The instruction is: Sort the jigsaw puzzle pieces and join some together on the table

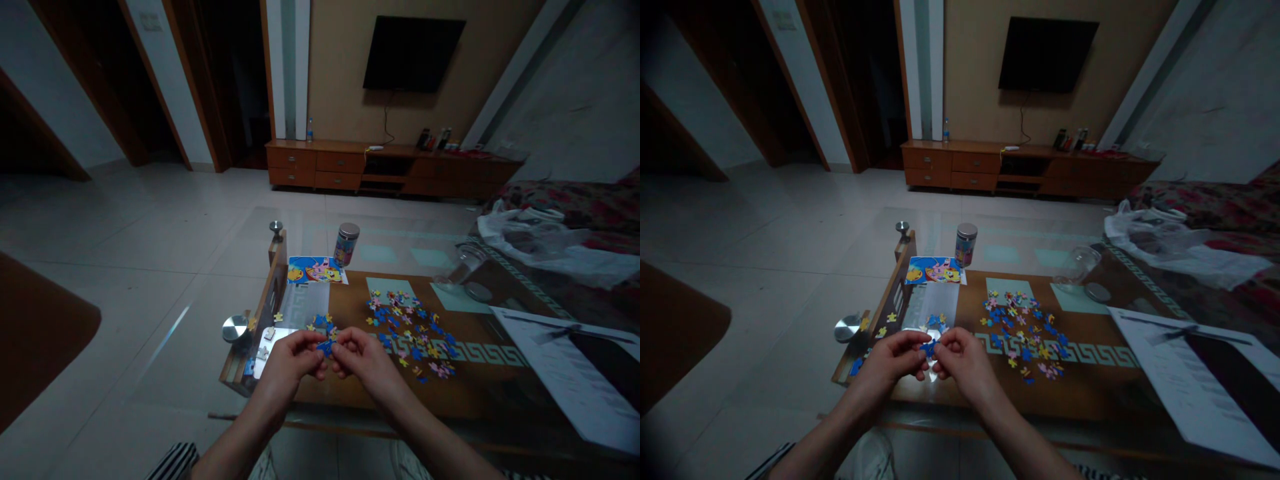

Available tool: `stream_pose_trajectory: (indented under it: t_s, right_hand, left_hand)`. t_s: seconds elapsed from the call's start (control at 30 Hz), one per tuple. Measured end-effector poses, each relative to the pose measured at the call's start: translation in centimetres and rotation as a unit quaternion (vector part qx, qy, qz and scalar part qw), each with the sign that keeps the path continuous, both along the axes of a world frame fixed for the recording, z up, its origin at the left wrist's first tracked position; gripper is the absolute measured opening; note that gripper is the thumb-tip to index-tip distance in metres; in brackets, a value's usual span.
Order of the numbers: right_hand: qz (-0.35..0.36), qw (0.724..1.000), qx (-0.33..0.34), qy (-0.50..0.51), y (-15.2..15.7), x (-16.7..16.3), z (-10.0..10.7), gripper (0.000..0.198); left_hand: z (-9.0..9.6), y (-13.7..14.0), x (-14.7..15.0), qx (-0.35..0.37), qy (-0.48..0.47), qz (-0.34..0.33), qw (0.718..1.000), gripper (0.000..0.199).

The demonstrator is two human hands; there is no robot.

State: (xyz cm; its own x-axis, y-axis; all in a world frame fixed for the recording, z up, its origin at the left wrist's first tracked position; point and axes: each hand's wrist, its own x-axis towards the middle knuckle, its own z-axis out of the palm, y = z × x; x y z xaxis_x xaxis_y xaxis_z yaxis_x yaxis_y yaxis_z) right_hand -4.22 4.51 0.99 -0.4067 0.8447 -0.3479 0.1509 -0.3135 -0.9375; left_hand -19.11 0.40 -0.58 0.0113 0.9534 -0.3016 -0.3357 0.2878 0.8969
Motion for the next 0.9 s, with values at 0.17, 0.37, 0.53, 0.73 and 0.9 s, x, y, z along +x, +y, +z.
stream_pose_trajectory:
  t_s: [0.17, 0.37, 0.53, 0.73, 0.9]
  right_hand:
    - [-0.008, 1.000, 0.020, 0.011, -0.2, -0.1, 0.0, 0.035]
    - [-0.004, 1.000, -0.001, 0.007, -0.1, 0.0, -0.5, 0.037]
    - [-0.018, 0.999, -0.044, 0.007, -0.1, -0.1, -0.8, 0.035]
    - [-0.009, 0.996, -0.087, 0.024, -0.2, 0.0, 0.1, 0.030]
    - [-0.012, 0.993, -0.115, 0.021, -0.4, -0.1, 0.4, 0.022]
  left_hand:
    - [0.1, 0.0, 0.1, -0.002, 0.003, -0.006, 1.000, 0.032]
    - [0.3, 0.2, -0.1, -0.010, 0.035, -0.005, 0.999, 0.029]
    - [-0.8, 0.5, -0.6, 0.000, 0.054, 0.014, 0.998, 0.028]
    - [-0.9, 0.4, -0.8, -0.017, 0.043, -0.019, 0.999, 0.026]
    - [-0.6, 0.4, -1.0, -0.046, 0.022, -0.030, 0.998, 0.028]
